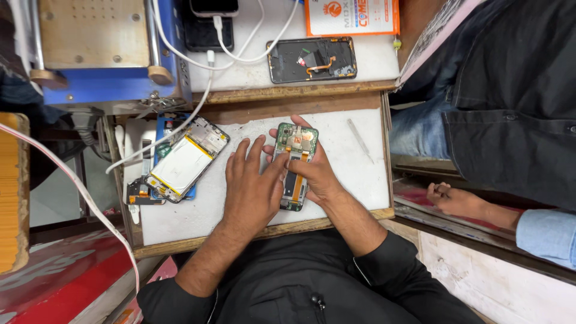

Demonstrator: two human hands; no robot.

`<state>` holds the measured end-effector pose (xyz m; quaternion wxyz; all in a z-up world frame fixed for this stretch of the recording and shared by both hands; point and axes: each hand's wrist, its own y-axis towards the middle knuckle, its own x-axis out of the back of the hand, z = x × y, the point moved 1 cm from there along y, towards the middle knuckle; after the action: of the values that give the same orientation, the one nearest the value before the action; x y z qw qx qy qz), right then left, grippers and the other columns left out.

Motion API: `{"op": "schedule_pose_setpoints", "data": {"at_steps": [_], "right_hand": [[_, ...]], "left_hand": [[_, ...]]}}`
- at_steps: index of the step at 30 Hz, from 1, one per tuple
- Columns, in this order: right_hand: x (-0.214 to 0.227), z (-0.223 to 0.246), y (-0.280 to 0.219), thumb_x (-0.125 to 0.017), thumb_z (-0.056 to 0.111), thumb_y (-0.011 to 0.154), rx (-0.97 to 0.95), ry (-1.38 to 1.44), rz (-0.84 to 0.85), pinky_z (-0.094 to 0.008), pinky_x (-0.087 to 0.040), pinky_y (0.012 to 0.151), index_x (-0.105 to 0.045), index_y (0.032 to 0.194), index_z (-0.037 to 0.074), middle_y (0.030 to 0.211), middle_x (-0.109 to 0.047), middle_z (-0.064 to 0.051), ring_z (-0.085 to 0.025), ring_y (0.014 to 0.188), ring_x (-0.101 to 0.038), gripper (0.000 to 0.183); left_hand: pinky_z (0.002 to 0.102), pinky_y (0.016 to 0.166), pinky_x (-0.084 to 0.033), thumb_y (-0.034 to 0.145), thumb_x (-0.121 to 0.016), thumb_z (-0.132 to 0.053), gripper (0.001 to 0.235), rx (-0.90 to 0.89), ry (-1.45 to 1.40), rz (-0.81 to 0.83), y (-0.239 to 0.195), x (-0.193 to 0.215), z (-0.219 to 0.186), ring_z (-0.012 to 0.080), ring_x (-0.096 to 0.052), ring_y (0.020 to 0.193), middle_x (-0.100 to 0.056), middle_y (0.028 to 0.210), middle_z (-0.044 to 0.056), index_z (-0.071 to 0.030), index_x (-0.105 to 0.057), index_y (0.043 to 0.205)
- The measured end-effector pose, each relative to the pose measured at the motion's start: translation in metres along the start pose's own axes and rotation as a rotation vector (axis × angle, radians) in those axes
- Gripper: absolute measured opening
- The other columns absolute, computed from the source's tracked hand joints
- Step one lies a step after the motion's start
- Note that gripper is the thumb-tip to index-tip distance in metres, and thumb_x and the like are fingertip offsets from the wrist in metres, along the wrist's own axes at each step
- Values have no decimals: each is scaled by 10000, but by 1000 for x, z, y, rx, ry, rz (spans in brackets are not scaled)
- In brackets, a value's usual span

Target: The person handles a disassembled smartphone, peels off a protective film from the back cover, and then places a new battery into the phone chassis. The person also handles a second disassembled phone and a battery box.

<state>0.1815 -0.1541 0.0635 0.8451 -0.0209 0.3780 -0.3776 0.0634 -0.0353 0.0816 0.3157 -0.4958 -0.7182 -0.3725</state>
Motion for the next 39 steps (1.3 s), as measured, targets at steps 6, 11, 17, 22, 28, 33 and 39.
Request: {"op": "schedule_pose_setpoints", "data": {"at_steps": [6, 11, 17, 22, 28, 33, 39], "right_hand": [[1, 5, 0, -453, -113, 604, 33, 91, 31, -538, -497, 1132, -259, 1625, 210, 1519, -463, -251, -403, 1320, -565, 1088], [7, 1, 1, -491, -6, 682, -2, 255, 19, -668, -479, 1081, -266, 1605, 254, 1523, -430, -243, -407, 1341, -512, 986], [14, -2, 4, -498, 63, 748, 21, 298, 27, -690, -474, 1069, -287, 1602, 256, 1513, -429, -246, -409, 1348, -500, 900], [19, 0, 5, -498, 82, 762, 45, 318, 28, -682, -470, 1078, -292, 1601, 256, 1526, -423, -238, -411, 1372, -482, 881], [20, 0, 6, -509, 70, 746, 68, 373, 58, -693, -445, 1114, -275, 1609, 270, 1548, -401, -233, -414, 1409, -456, 916], [17, 2, 6, -515, 19, 698, 35, 351, 6, -724, -427, 1097, -265, 1590, 315, 1573, -382, -184, -386, 1440, -422, 973], [11, 8, 7, -483, -26, 588, 61, 298, 41, -686, -395, 1156, -239, 1605, 349, 1607, -364, -162, -375, 1476, -391, 1111]], "left_hand": [[548, 1065, -422, 857, -789, -261, 534, 147, 304, -137, -9, 50, 40, 413, -521, 1286, -563, 1377, 227, -80, -651, 1340], [512, 970, -487, 800, -827, -308, 617, 351, 459, 62, -26, 69, 67, 370, -556, 1247, -600, 1370, 167, -102, -656, 1355], [491, 974, -508, 791, -828, -319, 609, 303, 580, 20, -28, 61, 69, 365, -563, 1277, -597, 1375, 162, -148, -673, 1355], [479, 918, -526, 786, -819, -281, 588, 261, 547, 3, -26, 64, 71, 351, -618, 1216, -659, 1314, 166, -135, -682, 1339], [416, 954, -570, 1053, -637, -37, 212, 218, 417, -182, -29, 75, 81, 300, -702, 1098, -727, 1151, 131, -64, -704, 1252], [392, 1046, -544, 1163, -544, -114, 235, 356, -581, -562, -46, 79, 84, 216, -643, 1117, -686, 1243, 69, -64, -561, 1392], [376, 767, -505, 1015, -658, -171, 610, 485, -1644, -149, -32, 39, 57, 168, -573, 911, -564, 1071, 59, -80, -407, 1564]]}}
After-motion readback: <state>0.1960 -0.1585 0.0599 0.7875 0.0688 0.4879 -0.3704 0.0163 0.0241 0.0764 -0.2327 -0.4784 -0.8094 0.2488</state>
